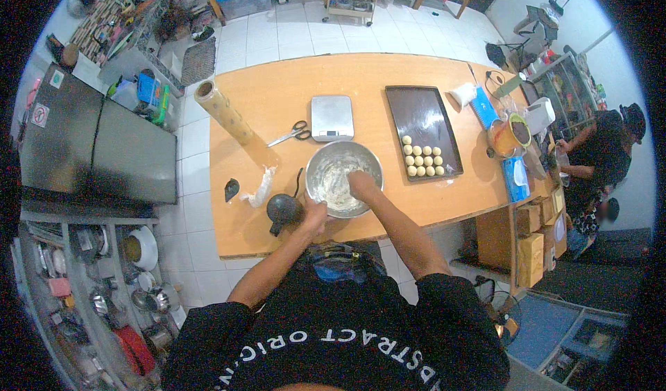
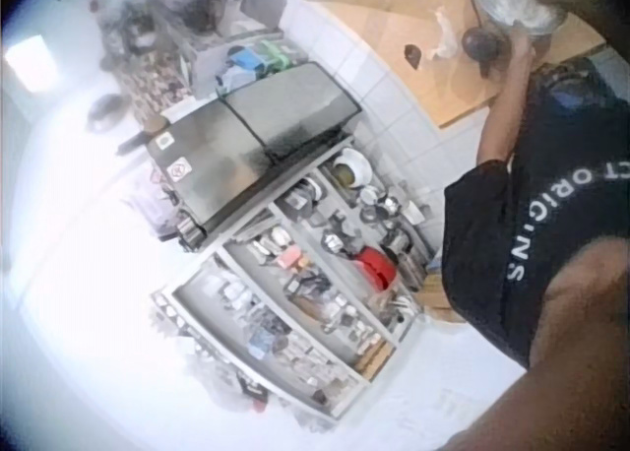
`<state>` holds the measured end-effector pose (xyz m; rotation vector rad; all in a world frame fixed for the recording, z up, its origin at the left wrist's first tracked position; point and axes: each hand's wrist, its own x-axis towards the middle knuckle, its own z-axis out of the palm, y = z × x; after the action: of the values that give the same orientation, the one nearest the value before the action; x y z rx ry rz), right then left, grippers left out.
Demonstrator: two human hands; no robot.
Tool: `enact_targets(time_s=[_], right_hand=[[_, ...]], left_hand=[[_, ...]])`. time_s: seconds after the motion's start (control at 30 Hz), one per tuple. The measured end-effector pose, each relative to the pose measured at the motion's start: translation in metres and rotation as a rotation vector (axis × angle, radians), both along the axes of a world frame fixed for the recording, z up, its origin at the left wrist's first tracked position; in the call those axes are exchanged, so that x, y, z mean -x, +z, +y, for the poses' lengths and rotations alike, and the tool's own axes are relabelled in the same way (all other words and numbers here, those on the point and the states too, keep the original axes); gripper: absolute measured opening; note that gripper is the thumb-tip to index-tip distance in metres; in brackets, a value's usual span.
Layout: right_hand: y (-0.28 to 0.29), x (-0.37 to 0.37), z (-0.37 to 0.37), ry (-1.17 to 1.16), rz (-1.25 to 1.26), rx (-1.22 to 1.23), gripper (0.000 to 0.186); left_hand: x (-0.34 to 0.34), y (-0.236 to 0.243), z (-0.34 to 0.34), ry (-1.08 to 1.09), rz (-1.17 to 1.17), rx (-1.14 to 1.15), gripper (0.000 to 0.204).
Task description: The person mixes ingredients in a metal bowl by hand, pours liquid from a kettle, and empties powder from a plastic packet into the bowl while kneading the dough.
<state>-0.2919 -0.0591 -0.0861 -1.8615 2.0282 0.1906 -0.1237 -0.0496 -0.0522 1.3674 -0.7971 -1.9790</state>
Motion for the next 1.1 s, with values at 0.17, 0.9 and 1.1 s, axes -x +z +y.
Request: enact_targets(time_s=[0.17,0.9,1.1], right_hand=[[-0.006,-0.044,0.020,0.010,-0.083,0.005,0.014],[0.005,-0.060,0.015,0.043,-0.147,0.019,0.014],[0.017,-0.022,0.000,-0.015,-0.038,0.125,0.015]], left_hand=[[-0.006,-0.054,0.000,0.051,0.027,0.048,0.067],[-0.002,-0.037,0.002,0.116,-0.126,0.065,0.061],[0.001,-0.030,0.000,0.119,-0.103,0.158,0.060]])
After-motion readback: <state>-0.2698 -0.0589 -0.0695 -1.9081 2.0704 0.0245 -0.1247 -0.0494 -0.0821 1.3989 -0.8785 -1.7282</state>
